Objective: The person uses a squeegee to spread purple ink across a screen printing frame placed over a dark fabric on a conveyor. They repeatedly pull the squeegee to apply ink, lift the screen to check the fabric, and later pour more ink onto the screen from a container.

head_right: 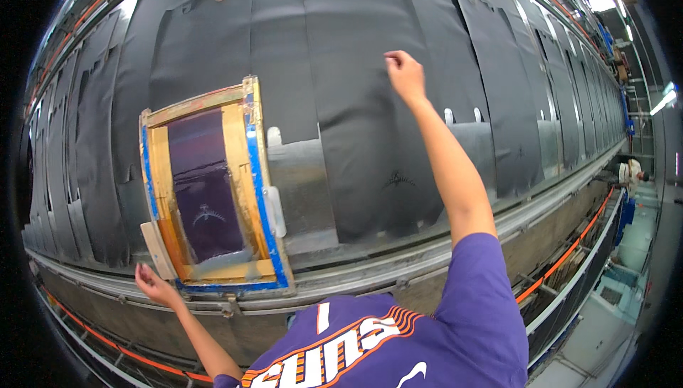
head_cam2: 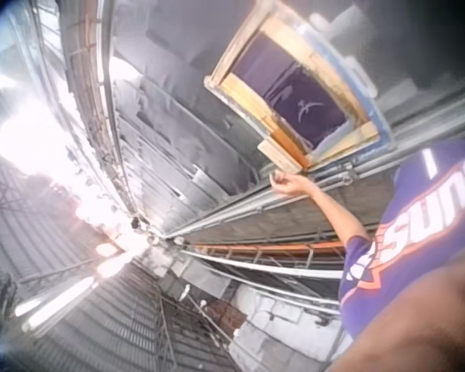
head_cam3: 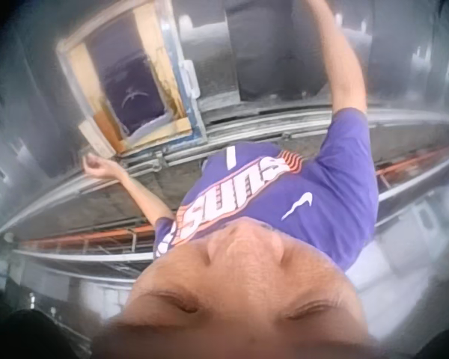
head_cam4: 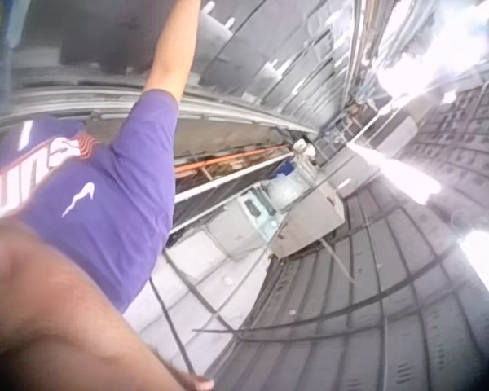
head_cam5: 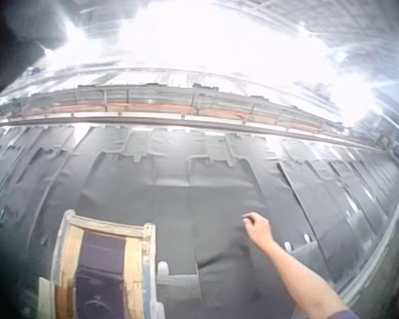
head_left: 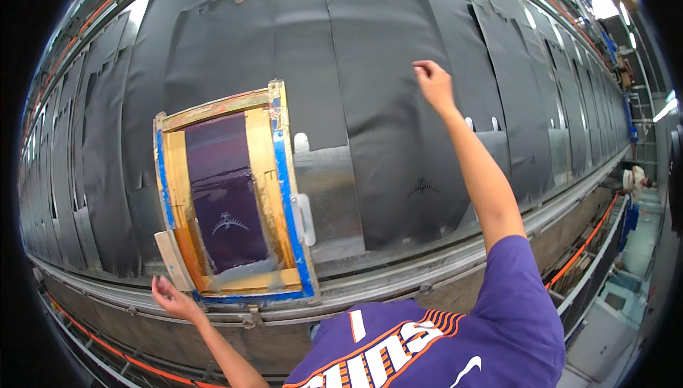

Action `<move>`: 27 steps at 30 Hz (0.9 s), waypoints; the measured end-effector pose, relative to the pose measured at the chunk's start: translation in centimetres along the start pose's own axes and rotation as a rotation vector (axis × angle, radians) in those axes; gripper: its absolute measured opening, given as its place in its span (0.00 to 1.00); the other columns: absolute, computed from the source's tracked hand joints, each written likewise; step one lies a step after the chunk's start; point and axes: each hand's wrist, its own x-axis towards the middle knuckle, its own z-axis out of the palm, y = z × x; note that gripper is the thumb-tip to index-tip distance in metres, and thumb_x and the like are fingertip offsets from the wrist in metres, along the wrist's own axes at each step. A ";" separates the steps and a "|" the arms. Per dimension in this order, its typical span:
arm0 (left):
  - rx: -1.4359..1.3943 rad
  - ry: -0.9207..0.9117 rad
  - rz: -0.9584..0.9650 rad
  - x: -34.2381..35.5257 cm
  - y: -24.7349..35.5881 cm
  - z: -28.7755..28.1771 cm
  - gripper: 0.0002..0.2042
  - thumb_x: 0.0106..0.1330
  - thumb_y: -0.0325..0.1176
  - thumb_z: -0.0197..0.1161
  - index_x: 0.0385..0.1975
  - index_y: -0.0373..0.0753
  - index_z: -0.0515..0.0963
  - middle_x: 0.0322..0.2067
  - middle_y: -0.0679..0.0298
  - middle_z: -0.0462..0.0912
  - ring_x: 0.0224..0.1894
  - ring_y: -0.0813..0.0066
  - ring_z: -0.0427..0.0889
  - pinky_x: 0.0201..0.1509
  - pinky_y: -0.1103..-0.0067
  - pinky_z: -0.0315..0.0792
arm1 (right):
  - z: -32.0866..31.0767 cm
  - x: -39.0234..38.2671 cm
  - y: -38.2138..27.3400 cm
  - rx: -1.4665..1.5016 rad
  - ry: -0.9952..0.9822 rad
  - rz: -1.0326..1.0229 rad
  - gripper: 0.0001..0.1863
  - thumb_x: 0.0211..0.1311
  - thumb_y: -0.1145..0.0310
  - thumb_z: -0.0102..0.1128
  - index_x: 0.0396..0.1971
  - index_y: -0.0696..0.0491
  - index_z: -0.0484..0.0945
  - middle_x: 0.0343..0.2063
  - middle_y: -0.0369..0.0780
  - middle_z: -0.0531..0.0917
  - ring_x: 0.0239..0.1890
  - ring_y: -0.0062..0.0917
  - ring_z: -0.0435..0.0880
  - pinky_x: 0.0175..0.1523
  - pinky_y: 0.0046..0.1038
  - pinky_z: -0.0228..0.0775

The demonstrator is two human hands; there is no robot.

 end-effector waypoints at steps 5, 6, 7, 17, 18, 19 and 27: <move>-0.413 -0.666 0.147 -5.3 25.5 16.9 0.14 0.70 0.28 0.63 0.54 0.34 0.78 0.49 0.61 0.81 0.51 0.73 0.80 0.56 0.76 0.75 | -1.0 1.3 8.3 0.071 0.094 0.119 0.11 0.66 0.68 0.60 0.45 0.55 0.83 0.35 0.40 0.87 0.38 0.24 0.84 0.48 0.28 0.75; -0.557 -0.811 0.102 -5.5 29.2 21.2 0.16 0.70 0.30 0.63 0.55 0.34 0.77 0.51 0.60 0.81 0.54 0.73 0.79 0.58 0.75 0.74 | -0.7 1.5 9.6 0.044 0.098 0.091 0.12 0.65 0.69 0.61 0.46 0.56 0.83 0.38 0.41 0.86 0.40 0.26 0.84 0.50 0.29 0.75; -0.750 -0.936 0.010 -5.6 32.2 26.1 0.19 0.70 0.32 0.63 0.58 0.33 0.74 0.57 0.57 0.79 0.58 0.71 0.76 0.61 0.74 0.72 | -0.5 2.2 9.7 0.017 0.101 0.062 0.13 0.64 0.70 0.62 0.47 0.55 0.83 0.41 0.42 0.84 0.43 0.29 0.83 0.53 0.30 0.74; -0.557 -0.983 -0.149 -3.3 42.5 51.7 0.32 0.64 0.36 0.69 0.64 0.27 0.67 0.48 0.51 0.83 0.48 0.68 0.82 0.55 0.73 0.74 | 1.6 8.2 5.8 0.051 0.129 -0.118 0.15 0.64 0.68 0.64 0.49 0.55 0.82 0.47 0.42 0.83 0.49 0.32 0.81 0.58 0.34 0.71; -0.665 -1.067 -0.159 -3.4 42.8 51.6 0.27 0.64 0.35 0.69 0.59 0.26 0.73 0.44 0.53 0.84 0.44 0.70 0.83 0.52 0.74 0.75 | 1.8 8.7 4.5 0.112 0.131 -0.094 0.15 0.64 0.66 0.65 0.49 0.55 0.82 0.47 0.42 0.83 0.50 0.32 0.80 0.59 0.34 0.70; -0.650 -1.033 -0.049 -4.3 43.6 50.9 0.21 0.63 0.34 0.69 0.53 0.27 0.78 0.42 0.55 0.85 0.40 0.71 0.83 0.48 0.76 0.75 | 2.0 9.2 3.4 0.138 0.099 -0.060 0.21 0.63 0.62 0.67 0.52 0.57 0.80 0.50 0.44 0.82 0.53 0.33 0.79 0.60 0.33 0.69; -1.026 -0.962 0.816 -10.3 49.4 41.8 0.10 0.59 0.26 0.66 0.40 0.40 0.87 0.29 0.59 0.80 0.32 0.65 0.80 0.38 0.72 0.74 | -4.0 10.9 -8.4 0.184 0.040 -0.034 0.43 0.56 0.55 0.75 0.63 0.68 0.68 0.55 0.50 0.80 0.56 0.32 0.79 0.58 0.30 0.71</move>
